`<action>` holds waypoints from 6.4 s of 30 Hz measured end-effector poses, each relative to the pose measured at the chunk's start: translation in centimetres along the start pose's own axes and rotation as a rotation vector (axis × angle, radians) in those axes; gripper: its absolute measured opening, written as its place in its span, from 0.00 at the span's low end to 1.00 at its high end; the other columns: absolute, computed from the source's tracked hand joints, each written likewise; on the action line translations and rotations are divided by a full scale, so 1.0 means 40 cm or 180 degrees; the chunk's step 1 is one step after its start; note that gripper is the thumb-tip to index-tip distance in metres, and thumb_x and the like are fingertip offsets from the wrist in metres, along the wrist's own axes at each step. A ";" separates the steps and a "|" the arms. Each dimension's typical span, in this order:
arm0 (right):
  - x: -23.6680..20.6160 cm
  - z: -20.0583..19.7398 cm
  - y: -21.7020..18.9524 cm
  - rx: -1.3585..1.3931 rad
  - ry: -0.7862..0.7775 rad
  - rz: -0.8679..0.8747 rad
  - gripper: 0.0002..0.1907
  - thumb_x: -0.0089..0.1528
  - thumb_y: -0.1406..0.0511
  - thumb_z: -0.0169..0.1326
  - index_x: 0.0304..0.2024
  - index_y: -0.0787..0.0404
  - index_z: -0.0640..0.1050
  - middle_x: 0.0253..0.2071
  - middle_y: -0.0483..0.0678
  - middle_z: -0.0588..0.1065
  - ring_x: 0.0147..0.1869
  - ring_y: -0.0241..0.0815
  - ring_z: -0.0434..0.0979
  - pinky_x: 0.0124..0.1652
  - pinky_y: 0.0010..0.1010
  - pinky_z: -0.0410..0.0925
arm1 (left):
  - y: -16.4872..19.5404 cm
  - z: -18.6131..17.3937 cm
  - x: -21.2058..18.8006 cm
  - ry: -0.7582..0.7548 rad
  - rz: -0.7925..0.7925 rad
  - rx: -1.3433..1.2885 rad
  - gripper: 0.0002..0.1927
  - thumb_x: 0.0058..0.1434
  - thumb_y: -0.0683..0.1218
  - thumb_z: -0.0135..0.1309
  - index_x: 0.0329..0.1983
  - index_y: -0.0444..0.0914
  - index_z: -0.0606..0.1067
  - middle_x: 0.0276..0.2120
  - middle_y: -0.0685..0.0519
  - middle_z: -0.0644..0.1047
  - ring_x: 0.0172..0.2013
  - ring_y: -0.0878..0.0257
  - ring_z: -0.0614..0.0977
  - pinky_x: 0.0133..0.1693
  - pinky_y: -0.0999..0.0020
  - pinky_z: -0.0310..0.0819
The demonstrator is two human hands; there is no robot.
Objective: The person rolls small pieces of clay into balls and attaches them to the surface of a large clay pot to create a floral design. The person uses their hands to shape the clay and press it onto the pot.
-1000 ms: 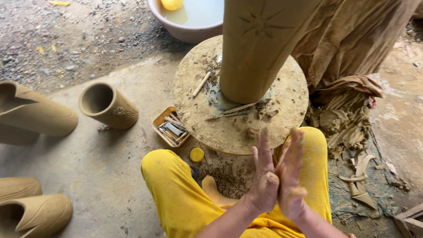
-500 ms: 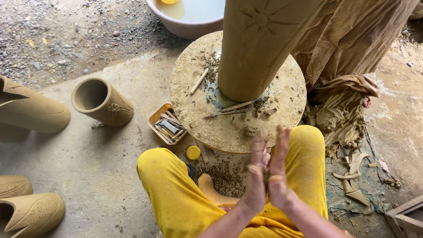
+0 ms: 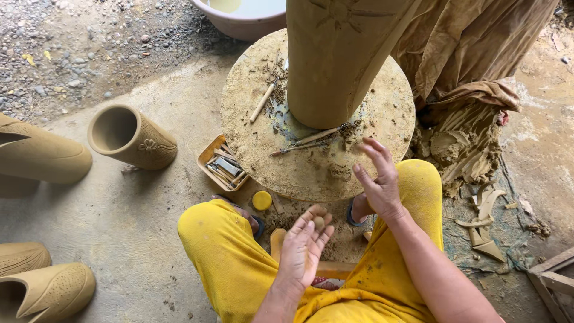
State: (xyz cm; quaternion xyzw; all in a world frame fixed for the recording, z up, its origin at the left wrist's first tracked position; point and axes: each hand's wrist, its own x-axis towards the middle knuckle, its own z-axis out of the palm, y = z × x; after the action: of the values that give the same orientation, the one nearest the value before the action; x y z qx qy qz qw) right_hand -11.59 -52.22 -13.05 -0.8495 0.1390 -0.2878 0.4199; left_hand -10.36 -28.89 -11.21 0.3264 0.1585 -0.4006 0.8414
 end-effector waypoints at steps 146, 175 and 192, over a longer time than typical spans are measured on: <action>-0.136 -0.076 -0.388 0.1875 0.0397 -0.0317 0.43 0.71 0.34 0.20 0.81 0.44 0.35 0.86 0.46 0.28 0.89 0.47 0.17 0.81 0.53 0.21 | -0.009 0.301 -0.060 -0.1534 0.3356 0.3374 0.48 0.70 0.78 0.12 0.81 0.46 0.29 0.82 0.47 0.33 0.82 0.51 0.32 0.80 0.47 0.17; -0.165 -0.008 -0.293 0.0777 -0.0127 -0.0391 0.45 0.70 0.35 0.20 0.80 0.52 0.38 0.84 0.50 0.32 0.88 0.52 0.23 0.81 0.55 0.26 | -0.048 0.189 0.065 -0.1337 0.0495 0.0698 0.55 0.55 0.81 0.24 0.79 0.49 0.38 0.77 0.50 0.40 0.75 0.49 0.45 0.71 0.44 0.44; 0.033 0.037 -0.043 0.0393 0.0488 0.0128 0.41 0.69 0.42 0.44 0.77 0.52 0.54 0.81 0.57 0.42 0.86 0.56 0.35 0.77 0.56 0.42 | 0.009 0.023 0.264 0.0507 0.4039 0.5095 0.49 0.53 0.45 0.71 0.75 0.47 0.58 0.41 0.62 0.82 0.46 0.62 0.78 0.56 0.57 0.63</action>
State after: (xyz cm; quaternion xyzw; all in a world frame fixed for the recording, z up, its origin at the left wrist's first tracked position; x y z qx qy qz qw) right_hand -9.64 -50.85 -11.90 -0.7945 0.1698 -0.3515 0.4652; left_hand -3.44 -35.34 -15.95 0.8417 -0.3019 0.1531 0.4207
